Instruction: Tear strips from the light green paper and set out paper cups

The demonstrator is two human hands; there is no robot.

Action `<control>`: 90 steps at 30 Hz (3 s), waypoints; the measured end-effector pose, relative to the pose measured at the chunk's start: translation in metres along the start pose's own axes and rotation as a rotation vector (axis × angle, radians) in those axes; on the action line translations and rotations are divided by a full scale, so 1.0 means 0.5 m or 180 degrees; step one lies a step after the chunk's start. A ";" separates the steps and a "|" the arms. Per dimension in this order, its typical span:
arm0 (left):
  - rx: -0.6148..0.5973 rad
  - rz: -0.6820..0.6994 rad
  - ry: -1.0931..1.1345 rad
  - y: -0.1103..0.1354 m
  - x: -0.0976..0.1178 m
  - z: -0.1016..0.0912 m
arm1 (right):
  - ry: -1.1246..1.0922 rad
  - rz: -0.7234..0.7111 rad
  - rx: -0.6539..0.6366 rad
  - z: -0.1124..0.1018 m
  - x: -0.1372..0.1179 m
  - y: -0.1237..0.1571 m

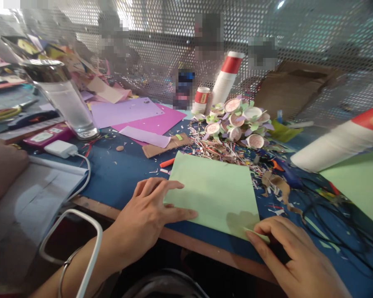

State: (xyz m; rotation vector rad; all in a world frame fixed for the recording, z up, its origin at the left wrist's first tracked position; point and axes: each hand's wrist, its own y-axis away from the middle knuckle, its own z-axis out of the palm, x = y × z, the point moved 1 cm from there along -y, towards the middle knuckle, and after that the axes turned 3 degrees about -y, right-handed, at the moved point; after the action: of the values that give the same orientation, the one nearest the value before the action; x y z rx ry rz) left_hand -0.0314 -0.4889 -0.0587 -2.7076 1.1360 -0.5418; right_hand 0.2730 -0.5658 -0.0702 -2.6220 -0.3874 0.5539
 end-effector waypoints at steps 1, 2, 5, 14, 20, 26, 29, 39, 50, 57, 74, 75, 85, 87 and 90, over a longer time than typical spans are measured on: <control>-0.0031 0.0053 -0.0028 0.000 -0.001 0.001 | 0.0004 0.0010 -0.0004 0.000 0.001 0.002; -0.0048 0.0089 -0.0060 0.000 -0.001 0.001 | 0.0013 0.0013 0.0005 0.000 0.002 0.004; -0.0083 0.0159 -0.0142 -0.001 -0.002 0.002 | 0.0038 0.0045 0.0006 0.000 0.003 0.008; -0.0001 0.0361 -0.0148 -0.004 -0.003 0.003 | 0.0045 -0.0226 0.0081 -0.002 -0.006 0.000; 0.0017 0.0252 0.0024 0.001 -0.005 0.002 | -0.0005 -0.0123 0.0115 -0.001 -0.005 0.002; -0.0264 -0.0273 0.0593 -0.010 -0.003 -0.022 | 0.0010 0.0075 0.0120 0.000 -0.001 0.010; -0.0189 -0.0473 0.0875 -0.021 -0.007 -0.028 | 0.0098 0.0189 0.0091 -0.005 -0.002 0.010; 0.0199 -0.0920 0.0695 -0.024 -0.010 -0.014 | 0.0243 0.0223 0.0061 -0.006 -0.002 -0.004; 0.0275 -0.1181 0.0058 -0.018 0.007 0.000 | 0.0190 0.0238 -0.0100 -0.005 -0.002 -0.021; 0.0283 -0.1149 0.0034 -0.019 0.007 0.004 | 0.0246 0.0210 -0.0075 -0.003 -0.002 -0.024; 0.0101 -0.1351 0.0013 -0.026 0.002 -0.007 | 0.0302 0.0111 0.0015 0.003 -0.005 -0.030; 0.0038 -0.1392 0.0026 -0.027 0.002 -0.007 | 0.0286 0.0100 0.0017 0.004 -0.005 -0.031; 0.0013 -0.1337 0.0111 -0.017 0.001 -0.008 | 0.0246 0.0141 -0.0014 0.007 0.000 -0.033; 0.0035 -0.1344 0.0123 -0.017 -0.001 -0.008 | 0.0281 0.0108 0.0008 0.007 0.001 -0.031; 0.0022 -0.1401 0.0059 -0.018 -0.001 -0.008 | 0.0322 0.0067 0.0036 0.009 0.003 -0.027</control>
State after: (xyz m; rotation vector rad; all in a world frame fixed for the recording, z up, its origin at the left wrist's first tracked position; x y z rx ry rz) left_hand -0.0272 -0.4823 -0.0525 -2.9582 0.5309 -0.6241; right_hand 0.2701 -0.5520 -0.0681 -2.6331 -0.3242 0.4268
